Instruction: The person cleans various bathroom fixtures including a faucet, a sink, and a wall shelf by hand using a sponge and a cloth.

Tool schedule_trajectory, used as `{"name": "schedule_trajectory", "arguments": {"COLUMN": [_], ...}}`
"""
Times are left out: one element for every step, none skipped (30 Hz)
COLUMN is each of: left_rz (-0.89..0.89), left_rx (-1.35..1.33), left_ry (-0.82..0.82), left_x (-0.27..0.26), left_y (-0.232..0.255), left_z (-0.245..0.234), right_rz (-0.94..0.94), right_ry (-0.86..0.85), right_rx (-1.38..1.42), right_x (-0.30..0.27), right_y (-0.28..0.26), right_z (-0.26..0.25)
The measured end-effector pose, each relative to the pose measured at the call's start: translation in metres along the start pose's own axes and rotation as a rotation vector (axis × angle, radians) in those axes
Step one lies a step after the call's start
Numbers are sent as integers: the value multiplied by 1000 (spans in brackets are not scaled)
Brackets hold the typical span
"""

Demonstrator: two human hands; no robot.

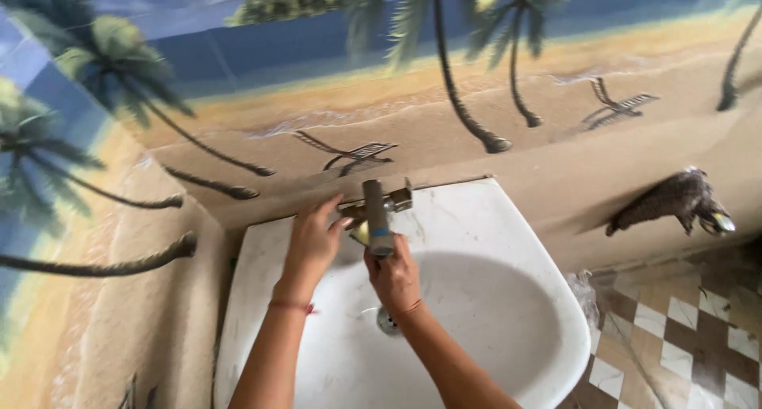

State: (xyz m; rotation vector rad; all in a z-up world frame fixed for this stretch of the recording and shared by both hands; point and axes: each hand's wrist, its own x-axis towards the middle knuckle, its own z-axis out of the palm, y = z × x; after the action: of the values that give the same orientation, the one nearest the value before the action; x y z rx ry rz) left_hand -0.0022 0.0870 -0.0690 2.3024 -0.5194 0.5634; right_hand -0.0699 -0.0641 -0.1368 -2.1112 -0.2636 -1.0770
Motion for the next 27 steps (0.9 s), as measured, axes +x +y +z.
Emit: {"name": "schedule_trajectory", "arguments": {"left_rz": [-2, -4, -3, -62, -119, -176, -180, -185, -187, -187, -188, -189, -216, -243, -271, -287, -304, -321, -304, -287, -271, -266, -261, -255, -250, -244, -239], "left_rx": [-17, -35, -55, -55, -57, -58, -64, -70, -76, -116, -155, -195, -217, -240, -265, -257, -250, -243, -205, -166, -126, -131, -138, -144, -120, -95, -70], "left_ry": [4, 8, 9, -42, -97, -152, -161, -171, -182, -163, -144, -125, -135, -146, -155, -170, -186, -203, -208, -212, -217, -218, -219, -220, -225, -230, -235], "left_x": [4, 9, 11, 11, 10, 9, 8, 7, 7, 7, 5, 3, 3, 4, 5, 7, 9, 11, 11, 12, 12, 13, 13, 13, 13, 13, 13], "left_y": [-11, -20, -26, -31, -33, -32, -31, -29, -27, -25, -24, -24, -24, -24, -24, -25, -26, -25, -25, -24, -24, -23, -22, -21, -22, -22, -23], "left_z": [8, 14, 18, 20, 20, 19, 17, 14, 12, 10, 8, 7, 8, 9, 11, 12, 12, 12, 12, 11, 9, 8, 7, 6, 6, 5, 6], "right_rz": [-31, -92, -150, -208, -224, -241, -255, -193, -131, -70, -38, -7, 23, 109, 192, 275, 253, 231, 211, 257, 304, 351, 370, 389, 405, 362, 318], "right_ry": [-4, 12, 30, 49, 69, 89, 113, 79, 47, 14, 59, 104, 149, 91, 32, -28, -27, -26, -25, -64, -102, -141, -147, -153, -160, -135, -111], "right_rx": [-4, -27, -53, -79, -93, -107, -124, -160, -197, -234, -192, -150, -107, -99, -93, -86, -53, -20, 14, 28, 45, 61, 162, 263, 364, 251, 138], "right_x": [7, 12, 17, 21, 24, 28, 29, 28, 27, 26, 24, 21, 20, 20, 19, 19, 22, 26, 29, 33, 37, 39, 38, 36, 37, 34, 28], "right_y": [-3, -5, -6, -6, -5, -2, 2, 4, 6, 8, 9, 8, 8, 8, 8, 9, 12, 17, 21, 25, 27, 30, 31, 29, 25, 17, 7], "right_z": [1, 3, 6, 10, 18, 26, 34, 42, 51, 59, 65, 68, 70, 69, 67, 65, 67, 72, 78, 87, 97, 103, 103, 101, 97, 89, 78]}}
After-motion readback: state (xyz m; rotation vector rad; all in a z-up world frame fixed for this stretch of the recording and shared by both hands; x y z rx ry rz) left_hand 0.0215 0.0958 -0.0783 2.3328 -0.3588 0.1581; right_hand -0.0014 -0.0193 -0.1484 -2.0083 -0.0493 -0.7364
